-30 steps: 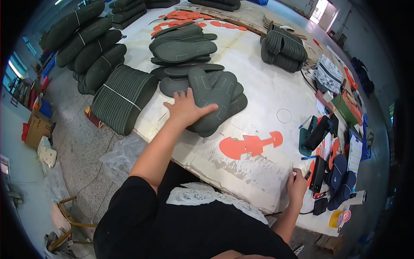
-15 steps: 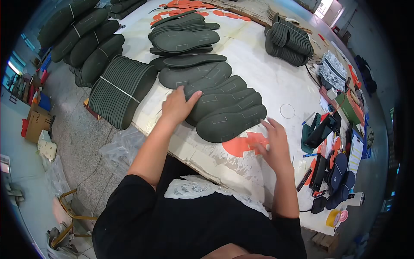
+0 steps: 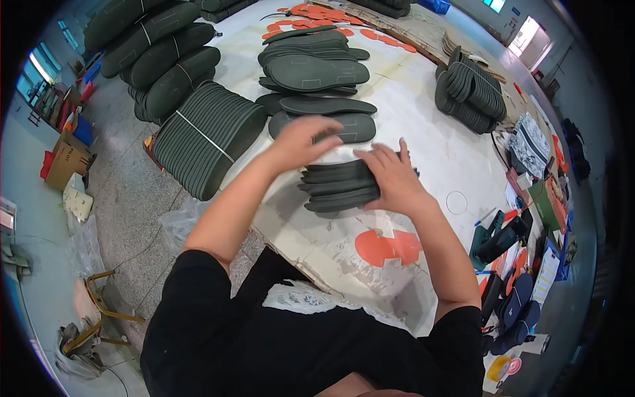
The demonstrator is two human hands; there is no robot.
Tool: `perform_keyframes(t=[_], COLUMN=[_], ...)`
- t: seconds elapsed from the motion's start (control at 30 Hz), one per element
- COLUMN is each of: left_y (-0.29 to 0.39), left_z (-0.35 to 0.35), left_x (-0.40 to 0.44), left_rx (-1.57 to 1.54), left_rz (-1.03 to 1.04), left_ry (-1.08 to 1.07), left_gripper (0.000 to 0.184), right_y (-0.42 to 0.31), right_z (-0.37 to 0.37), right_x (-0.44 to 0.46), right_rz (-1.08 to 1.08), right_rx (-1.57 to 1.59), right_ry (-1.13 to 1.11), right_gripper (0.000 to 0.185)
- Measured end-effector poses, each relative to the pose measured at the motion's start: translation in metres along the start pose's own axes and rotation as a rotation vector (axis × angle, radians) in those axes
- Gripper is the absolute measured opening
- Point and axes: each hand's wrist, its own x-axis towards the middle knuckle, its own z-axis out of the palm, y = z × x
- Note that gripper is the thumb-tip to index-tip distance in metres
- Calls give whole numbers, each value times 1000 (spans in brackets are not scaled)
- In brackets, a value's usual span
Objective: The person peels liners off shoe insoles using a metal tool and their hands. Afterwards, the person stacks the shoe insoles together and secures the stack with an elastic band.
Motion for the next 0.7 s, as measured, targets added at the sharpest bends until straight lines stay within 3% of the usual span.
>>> perform_keyframes(t=[0.03,0.1,0.13,0.2,0.3,0.37,0.43,0.47,0.53,0.6,0.63,0.7], left_y=[-18,-45,-52,-65,-38,-33,-53,-61,-81,-74,-79,-94], left_z=[-6,-12,-17,-22,-51,-67,-70,-55,-32,-21,-17,-5], left_x=[9,24,34,44,51,47,41,43,31,35,34,35], left_rx=[410,932,934,1092,818,85,-255,-258,640,639,644,675], left_rz=[194,213,214,-51,-98,-218,-382,-379,-299,-466,-492,-394], left_ry=[187,293,297,24,125,107,-109,-121,-81,-159,-154,-66], left_gripper=[34,29,29,30,30,34,55,55,79,99,99,101], right_y=[1,3,5,9,4,8,12,11,5,4,7,12], right_z=[4,18,26,37,23,5,-11,-15,-13,-4,0,4], right_x=[1,-1,-3,-5,3,-5,-12,-9,4,13,13,15], right_rz=[-9,-25,-40,-65,-103,-101,-46,-48,-104,-142,-146,-133], right_rx=[12,37,60,115,100,62,66,91,159,179,186,191], right_ry=[-40,-7,27,86,44,-7,-49,-85,-162,-140,-113,-57], right_gripper=[103,100,97,92,87,82,82,82,83,84,85,87])
